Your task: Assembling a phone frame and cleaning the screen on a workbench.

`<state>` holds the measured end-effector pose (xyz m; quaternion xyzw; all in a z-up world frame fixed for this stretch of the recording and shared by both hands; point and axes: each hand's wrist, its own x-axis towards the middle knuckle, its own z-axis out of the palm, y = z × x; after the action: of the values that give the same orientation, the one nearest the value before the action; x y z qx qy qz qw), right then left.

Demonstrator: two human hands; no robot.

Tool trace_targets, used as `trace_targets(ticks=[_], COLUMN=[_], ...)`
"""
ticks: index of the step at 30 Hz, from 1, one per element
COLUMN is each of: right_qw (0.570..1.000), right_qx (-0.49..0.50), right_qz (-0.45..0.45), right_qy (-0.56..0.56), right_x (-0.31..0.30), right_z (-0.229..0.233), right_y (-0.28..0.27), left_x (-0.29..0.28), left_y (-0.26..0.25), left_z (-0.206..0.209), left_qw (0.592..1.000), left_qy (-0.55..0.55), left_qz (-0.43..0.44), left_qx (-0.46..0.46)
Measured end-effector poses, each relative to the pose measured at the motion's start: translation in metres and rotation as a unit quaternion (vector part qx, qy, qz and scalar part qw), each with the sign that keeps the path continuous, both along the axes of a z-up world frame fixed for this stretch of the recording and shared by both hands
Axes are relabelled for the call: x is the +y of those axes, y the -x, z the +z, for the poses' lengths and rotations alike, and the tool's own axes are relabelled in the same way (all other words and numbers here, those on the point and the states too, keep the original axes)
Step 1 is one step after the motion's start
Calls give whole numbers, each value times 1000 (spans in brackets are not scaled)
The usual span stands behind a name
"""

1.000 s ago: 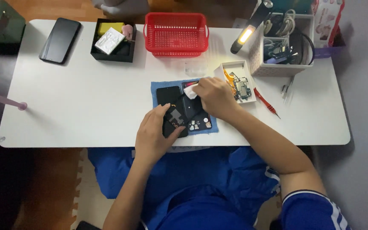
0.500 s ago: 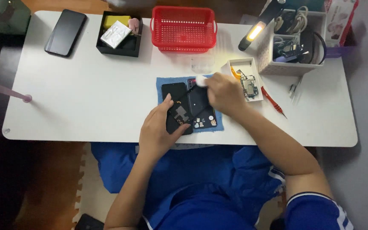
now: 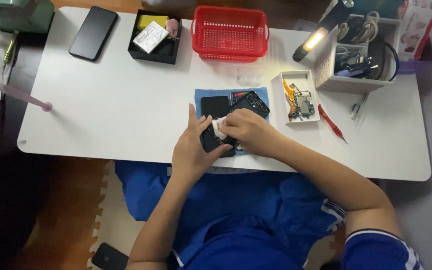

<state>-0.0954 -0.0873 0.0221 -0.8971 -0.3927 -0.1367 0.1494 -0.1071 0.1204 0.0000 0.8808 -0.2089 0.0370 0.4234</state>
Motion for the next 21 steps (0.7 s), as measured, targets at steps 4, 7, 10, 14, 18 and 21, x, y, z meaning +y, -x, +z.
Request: trace_targets(ticks=[4, 7, 10, 14, 18, 21], right_qw=[988, 982, 993, 997, 941, 763], right_qx=[133, 92, 49, 36, -177, -413], right_qz=[3, -69, -33, -54, -288, -444], right_qy=[-74, -148, -97, -38, -27, -222], right_x=[-14, -16, -2, -21, -88, -145], right_z=[8, -22, -18, 11, 28, 38], right_y=[8, 1, 2, 7, 26, 73], left_x=[0, 1, 0, 2, 3, 6], left_y=[1, 0, -1, 0, 0, -1], left_z=[3, 2, -5, 6, 8, 4], left_qw=[1000, 1000, 1000, 1000, 1000, 999], left_qy=[-9, -18, -16, -16, -2, -12], left_qz=[2, -6, -7, -9, -8, -30], left_qx=[29, 22, 0, 10, 13, -8])
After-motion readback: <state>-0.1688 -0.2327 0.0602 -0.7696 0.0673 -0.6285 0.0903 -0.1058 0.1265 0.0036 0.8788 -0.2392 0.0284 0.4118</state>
